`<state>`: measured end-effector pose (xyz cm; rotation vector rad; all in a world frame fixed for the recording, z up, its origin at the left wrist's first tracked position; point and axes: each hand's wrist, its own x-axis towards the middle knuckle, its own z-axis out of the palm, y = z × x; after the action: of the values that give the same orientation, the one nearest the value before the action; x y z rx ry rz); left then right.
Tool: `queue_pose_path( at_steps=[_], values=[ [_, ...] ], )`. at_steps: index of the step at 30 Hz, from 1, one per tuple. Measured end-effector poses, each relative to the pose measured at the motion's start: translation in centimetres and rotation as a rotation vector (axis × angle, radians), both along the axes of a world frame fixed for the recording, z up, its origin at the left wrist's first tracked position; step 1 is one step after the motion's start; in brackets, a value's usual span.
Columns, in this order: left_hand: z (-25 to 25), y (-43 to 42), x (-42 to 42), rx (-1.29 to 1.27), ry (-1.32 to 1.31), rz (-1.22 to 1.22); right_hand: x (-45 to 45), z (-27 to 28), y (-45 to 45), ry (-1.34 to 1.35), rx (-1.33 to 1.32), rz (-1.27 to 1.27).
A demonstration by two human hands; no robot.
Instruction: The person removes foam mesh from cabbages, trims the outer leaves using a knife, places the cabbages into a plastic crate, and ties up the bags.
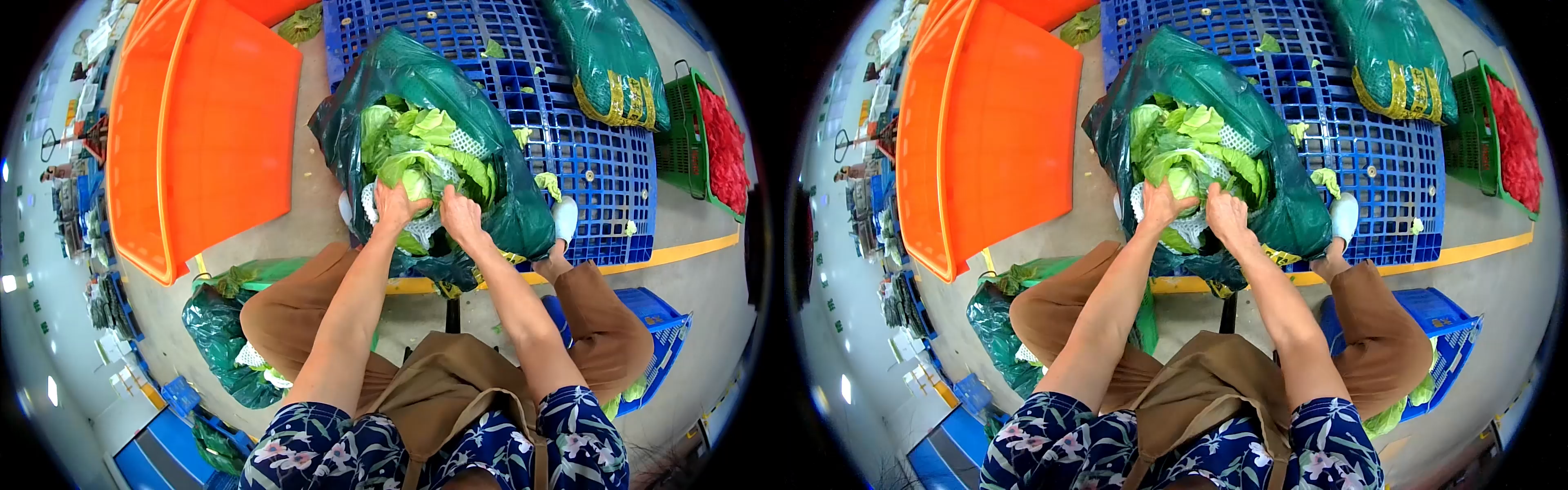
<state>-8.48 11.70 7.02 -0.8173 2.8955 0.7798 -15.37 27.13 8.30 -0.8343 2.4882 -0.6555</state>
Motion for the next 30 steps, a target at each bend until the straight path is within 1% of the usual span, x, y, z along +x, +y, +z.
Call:
queue_pose_path(
  at_steps=[2, 5, 8, 11, 12, 13, 15, 18, 19, 21, 23, 24, 27, 28, 30],
  values=[
    [0.2, 0.3, -0.3, -0.019, -0.038, 0.029, -0.3, -0.4, -0.4, 0.046, 0.014, 0.082],
    [-0.1, 0.0, -0.4, -0.029, -0.004, -0.008, -0.3, -0.6, -0.6, 0.103, 0.099, 0.112],
    [-0.1, 0.4, -0.3, 0.038, 0.080, -0.032, -0.7, -1.3, -1.9, 0.085, 0.150, 0.076],
    [-0.8, 0.2, 0.1, 0.042, 0.182, -0.006, -1.2, -1.0, -2.7, 0.082, 0.124, 0.143],
    [-0.9, -0.6, 0.1, 0.103, 0.191, -0.031, -1.2, -0.2, -2.4, 0.074, 0.137, 0.180],
    [-0.9, -1.2, 0.2, 0.127, 0.148, -0.052, -0.8, 0.2, -2.0, 0.083, 0.165, 0.174],
    [-1.1, -1.0, 0.1, 0.086, 0.113, -0.055, -0.1, 0.5, -1.6, 0.107, 0.214, 0.165],
    [-1.0, 0.5, -0.1, 0.100, 0.186, -0.057, -1.5, -1.6, -2.8, -0.017, 0.310, 0.192],
    [-1.3, 1.0, -0.1, 0.062, 0.150, -0.061, -2.2, -2.0, -3.2, -0.064, 0.336, 0.207],
    [-1.0, 1.2, -0.7, 0.049, 0.115, -0.018, -3.0, -1.7, -2.9, -0.094, 0.321, 0.233],
    [-2.8, -0.9, 0.1, 0.173, 0.174, -0.089, -2.7, 0.0, -1.9, -0.117, 0.312, 0.282],
    [-2.6, -1.4, 0.1, 0.149, 0.189, -0.115, -2.1, 0.3, -1.2, -0.090, 0.332, 0.290],
    [-2.7, -0.5, -0.1, 0.113, 0.130, -0.116, -2.1, -1.8, -1.8, -0.106, 0.332, 0.208],
    [-2.9, 0.2, 0.0, 0.200, 0.172, -0.009, -2.6, -1.8, -2.2, -0.077, 0.286, 0.232],
    [-2.5, -0.1, -0.7, 0.118, 0.124, -0.027, -3.3, -3.1, -3.1, -0.084, 0.262, 0.225]
  ],
)
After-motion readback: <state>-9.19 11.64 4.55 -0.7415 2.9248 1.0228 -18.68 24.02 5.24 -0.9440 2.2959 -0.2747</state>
